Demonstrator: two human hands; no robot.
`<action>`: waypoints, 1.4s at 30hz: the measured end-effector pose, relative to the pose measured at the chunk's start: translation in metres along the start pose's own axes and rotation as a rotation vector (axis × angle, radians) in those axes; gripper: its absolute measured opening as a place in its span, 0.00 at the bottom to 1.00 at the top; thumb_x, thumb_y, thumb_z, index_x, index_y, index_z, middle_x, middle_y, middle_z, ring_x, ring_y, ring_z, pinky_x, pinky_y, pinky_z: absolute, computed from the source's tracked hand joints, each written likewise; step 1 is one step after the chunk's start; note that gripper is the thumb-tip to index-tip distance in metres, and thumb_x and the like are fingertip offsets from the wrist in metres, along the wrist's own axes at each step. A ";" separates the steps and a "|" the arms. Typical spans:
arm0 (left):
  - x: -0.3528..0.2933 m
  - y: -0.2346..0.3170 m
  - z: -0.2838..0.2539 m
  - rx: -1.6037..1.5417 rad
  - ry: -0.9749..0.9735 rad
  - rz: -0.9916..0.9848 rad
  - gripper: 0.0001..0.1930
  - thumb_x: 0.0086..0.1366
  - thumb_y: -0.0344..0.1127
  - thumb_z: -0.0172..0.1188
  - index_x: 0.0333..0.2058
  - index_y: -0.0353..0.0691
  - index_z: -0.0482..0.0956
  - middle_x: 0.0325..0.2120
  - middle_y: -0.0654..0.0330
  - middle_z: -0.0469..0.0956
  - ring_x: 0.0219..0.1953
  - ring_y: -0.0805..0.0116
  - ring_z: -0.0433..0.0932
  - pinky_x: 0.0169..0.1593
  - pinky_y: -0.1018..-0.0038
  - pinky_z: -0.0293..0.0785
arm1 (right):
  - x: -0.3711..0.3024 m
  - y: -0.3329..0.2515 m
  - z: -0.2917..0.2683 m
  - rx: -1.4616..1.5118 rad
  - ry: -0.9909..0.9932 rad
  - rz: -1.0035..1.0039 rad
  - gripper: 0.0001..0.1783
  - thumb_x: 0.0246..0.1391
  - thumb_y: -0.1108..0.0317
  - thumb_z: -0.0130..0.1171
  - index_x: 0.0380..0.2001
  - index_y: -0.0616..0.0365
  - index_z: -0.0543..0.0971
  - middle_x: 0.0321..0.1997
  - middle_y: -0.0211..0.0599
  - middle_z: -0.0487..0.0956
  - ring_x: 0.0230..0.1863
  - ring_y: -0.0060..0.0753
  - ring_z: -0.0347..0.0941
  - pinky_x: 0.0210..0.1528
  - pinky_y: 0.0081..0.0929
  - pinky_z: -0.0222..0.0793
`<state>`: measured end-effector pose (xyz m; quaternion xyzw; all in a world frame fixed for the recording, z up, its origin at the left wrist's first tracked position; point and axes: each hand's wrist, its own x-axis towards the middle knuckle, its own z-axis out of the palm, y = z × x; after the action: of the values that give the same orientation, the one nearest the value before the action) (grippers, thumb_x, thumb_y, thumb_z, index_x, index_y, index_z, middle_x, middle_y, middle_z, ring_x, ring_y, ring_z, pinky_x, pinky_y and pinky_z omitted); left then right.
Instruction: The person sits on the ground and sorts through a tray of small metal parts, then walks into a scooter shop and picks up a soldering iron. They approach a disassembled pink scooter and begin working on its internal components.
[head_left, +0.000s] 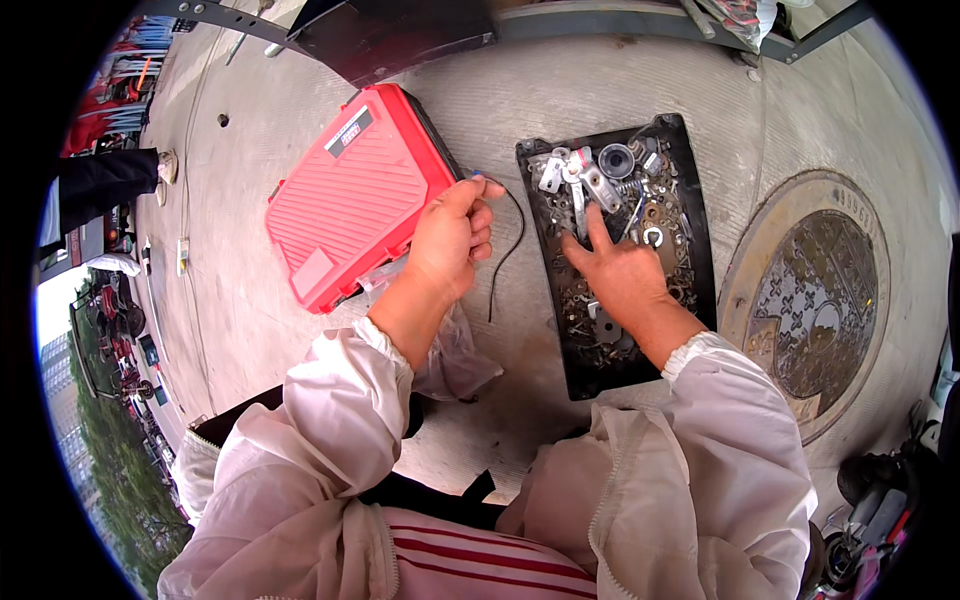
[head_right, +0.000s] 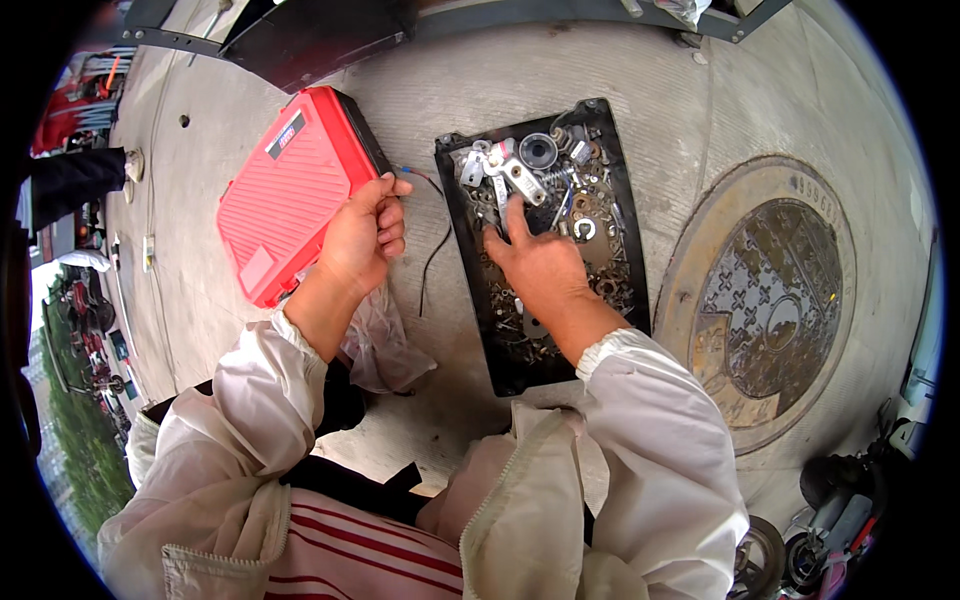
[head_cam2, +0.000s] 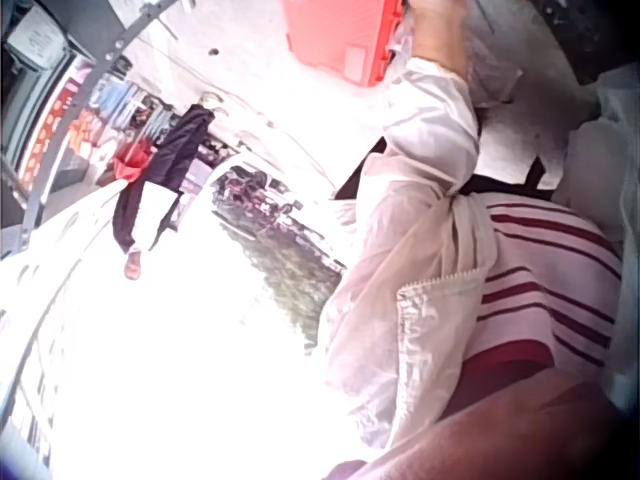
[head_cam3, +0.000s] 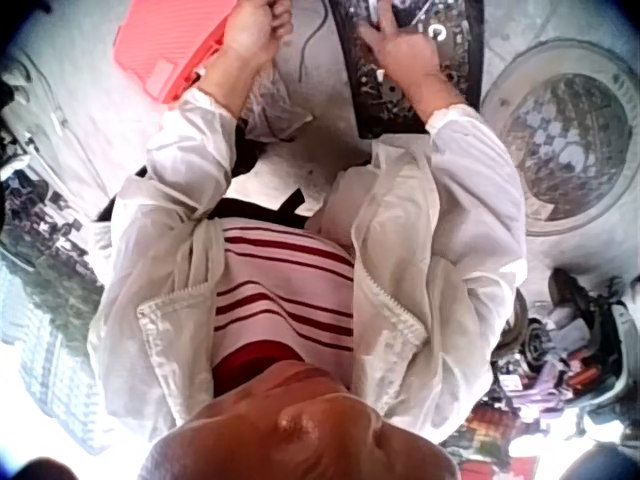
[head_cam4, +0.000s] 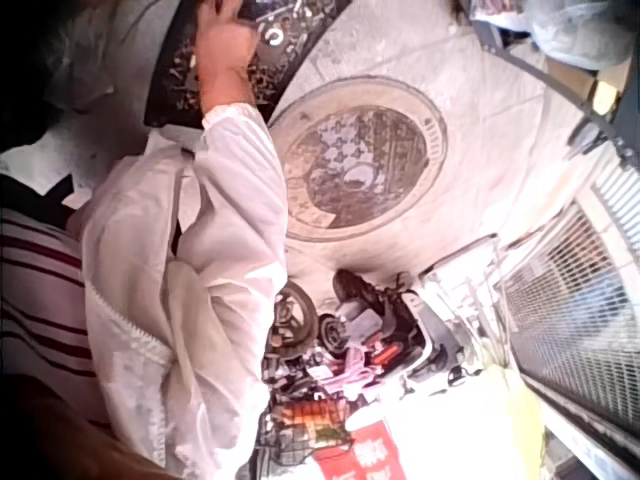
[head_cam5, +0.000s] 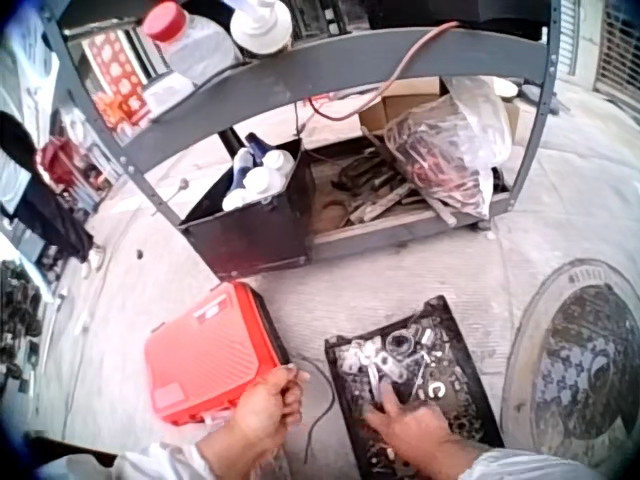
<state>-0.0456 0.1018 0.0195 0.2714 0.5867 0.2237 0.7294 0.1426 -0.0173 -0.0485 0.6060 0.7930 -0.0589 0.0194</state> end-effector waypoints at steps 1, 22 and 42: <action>0.001 0.001 -0.004 -0.002 0.020 0.001 0.12 0.69 0.43 0.49 0.35 0.41 0.73 0.16 0.72 0.56 0.17 0.80 0.53 0.21 0.81 0.51 | -0.010 0.003 -0.002 -0.003 -0.048 0.070 0.26 0.47 0.69 0.56 0.53 0.38 0.73 0.56 0.52 0.70 0.19 0.34 0.77 0.20 0.30 0.73; 0.002 -0.005 -0.006 -0.009 0.009 -0.058 0.12 0.69 0.42 0.48 0.35 0.40 0.74 0.16 0.72 0.55 0.18 0.80 0.52 0.21 0.80 0.50 | -0.008 0.002 -0.007 0.181 -0.310 0.264 0.34 0.50 0.66 0.59 0.62 0.36 0.66 0.64 0.57 0.60 0.28 0.45 0.80 0.29 0.37 0.76; -0.003 -0.007 0.004 0.122 -0.064 -0.013 0.11 0.69 0.41 0.50 0.36 0.41 0.76 0.15 0.73 0.58 0.16 0.83 0.53 0.20 0.82 0.51 | 0.018 0.020 0.003 0.272 -0.183 0.305 0.37 0.48 0.67 0.60 0.62 0.39 0.61 0.62 0.56 0.62 0.29 0.51 0.79 0.31 0.40 0.76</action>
<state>-0.0427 0.0936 0.0177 0.3183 0.5775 0.1741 0.7313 0.1566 0.0050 -0.0544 0.7079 0.6721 -0.2163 0.0181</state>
